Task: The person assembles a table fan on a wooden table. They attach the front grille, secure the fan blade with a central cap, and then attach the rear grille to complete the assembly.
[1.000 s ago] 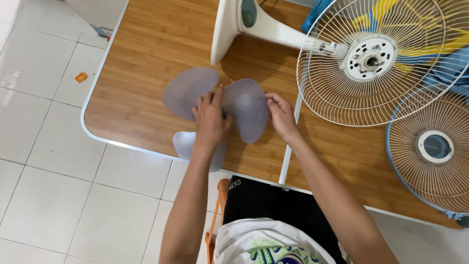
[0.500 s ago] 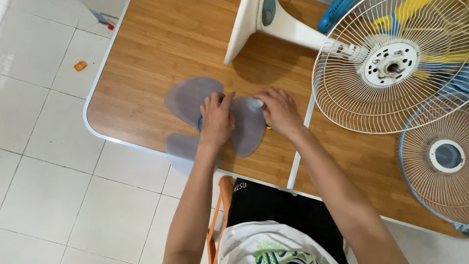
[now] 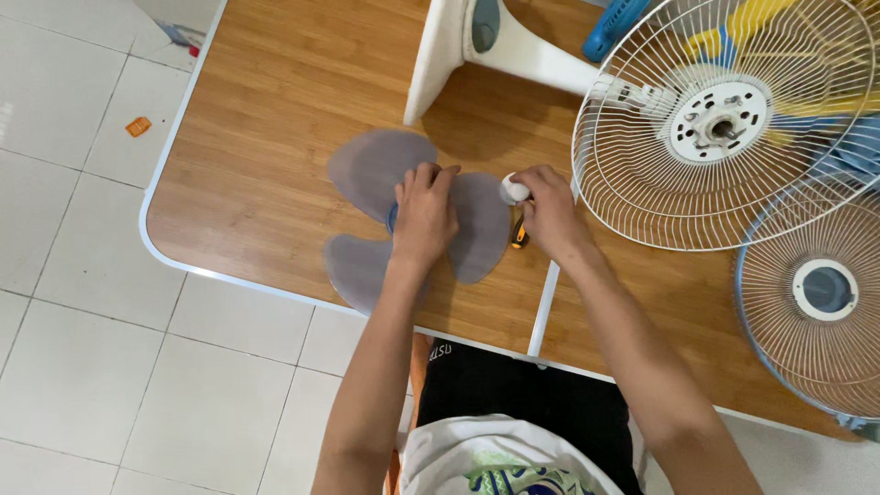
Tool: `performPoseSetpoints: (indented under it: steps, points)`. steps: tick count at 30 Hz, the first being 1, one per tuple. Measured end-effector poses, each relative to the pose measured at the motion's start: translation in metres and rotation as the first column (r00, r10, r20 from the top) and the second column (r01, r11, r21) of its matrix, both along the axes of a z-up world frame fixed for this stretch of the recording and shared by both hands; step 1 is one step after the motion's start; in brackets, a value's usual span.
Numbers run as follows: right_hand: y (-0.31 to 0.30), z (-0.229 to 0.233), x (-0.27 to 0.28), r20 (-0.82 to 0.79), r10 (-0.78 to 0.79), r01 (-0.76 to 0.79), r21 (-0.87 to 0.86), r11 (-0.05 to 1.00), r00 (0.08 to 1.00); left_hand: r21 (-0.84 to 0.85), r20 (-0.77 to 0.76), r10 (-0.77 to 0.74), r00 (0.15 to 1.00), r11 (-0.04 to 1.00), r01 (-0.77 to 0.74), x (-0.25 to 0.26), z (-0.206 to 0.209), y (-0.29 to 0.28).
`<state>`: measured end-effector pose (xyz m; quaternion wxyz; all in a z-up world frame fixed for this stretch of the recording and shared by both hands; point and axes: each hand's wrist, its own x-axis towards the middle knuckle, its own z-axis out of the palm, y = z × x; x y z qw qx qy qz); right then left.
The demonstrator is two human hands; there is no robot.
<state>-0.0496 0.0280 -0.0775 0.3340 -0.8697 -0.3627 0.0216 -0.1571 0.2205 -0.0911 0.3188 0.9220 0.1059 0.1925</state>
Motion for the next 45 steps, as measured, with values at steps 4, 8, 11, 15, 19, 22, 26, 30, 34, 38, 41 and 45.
performPoseSetpoints:
  steps: [4,8,11,15,19,22,26,30,34,38,41,45]
  points:
    - [-0.007,0.007,-0.002,-0.013,0.003,-0.004,-0.029,1.000,1.000,0.037,-0.058,0.005,0.998,0.999,-0.003,0.006,0.000,-0.003]
    - [-0.011,0.006,-0.001,-0.022,-0.032,0.031,-0.045,0.998,0.999,0.046,-0.067,0.105,0.992,0.994,-0.102,0.016,-0.001,-0.012]
    - [-0.015,0.003,0.002,-0.062,-0.079,0.078,-0.024,0.997,0.995,0.040,-0.084,0.064,0.994,0.997,-0.061,0.025,-0.004,-0.019]
    - [-0.014,0.000,-0.002,0.048,-0.137,0.139,-0.053,0.989,0.989,0.071,-0.086,0.059,0.995,0.996,-0.052,0.033,-0.010,-0.022]
    - [-0.006,0.005,-0.010,0.283,-0.180,0.211,-0.086,0.974,0.942,0.176,-0.085,0.080,0.993,0.982,-0.064,0.032,-0.012,-0.021]
    - [0.002,0.015,-0.010,0.302,-0.201,0.221,-0.034,0.975,0.932,0.252,-0.042,0.133,0.990,0.961,-0.118,0.021,-0.007,-0.021]
    - [0.019,0.024,0.003,0.065,-0.182,0.181,0.016,0.983,0.981,0.196,-0.045,0.185,0.982,0.965,-0.173,0.009,0.000,-0.021]
    - [0.046,0.018,0.022,0.028,-0.190,0.189,0.054,0.981,0.981,0.247,-0.059,0.169,0.984,0.957,-0.149,0.006,0.003,-0.024]
    - [0.064,0.007,0.039,-0.069,-0.219,0.219,-0.014,0.976,0.973,0.273,-0.061,0.181,0.982,0.949,-0.158,0.004,0.003,-0.029]
    - [0.069,-0.006,0.044,-0.024,-0.244,0.241,-0.077,0.967,0.970,0.278,-0.048,0.202,0.978,0.943,-0.181,0.006,0.001,-0.032]
    - [0.069,-0.008,0.050,0.032,-0.259,0.261,-0.123,0.957,0.965,0.259,-0.089,0.161,0.983,0.957,-0.133,0.010,0.002,-0.035]
    - [0.065,-0.008,0.053,-0.012,-0.248,0.246,-0.073,0.966,0.969,0.236,-0.057,0.156,0.986,0.962,-0.138,0.017,0.002,-0.035]
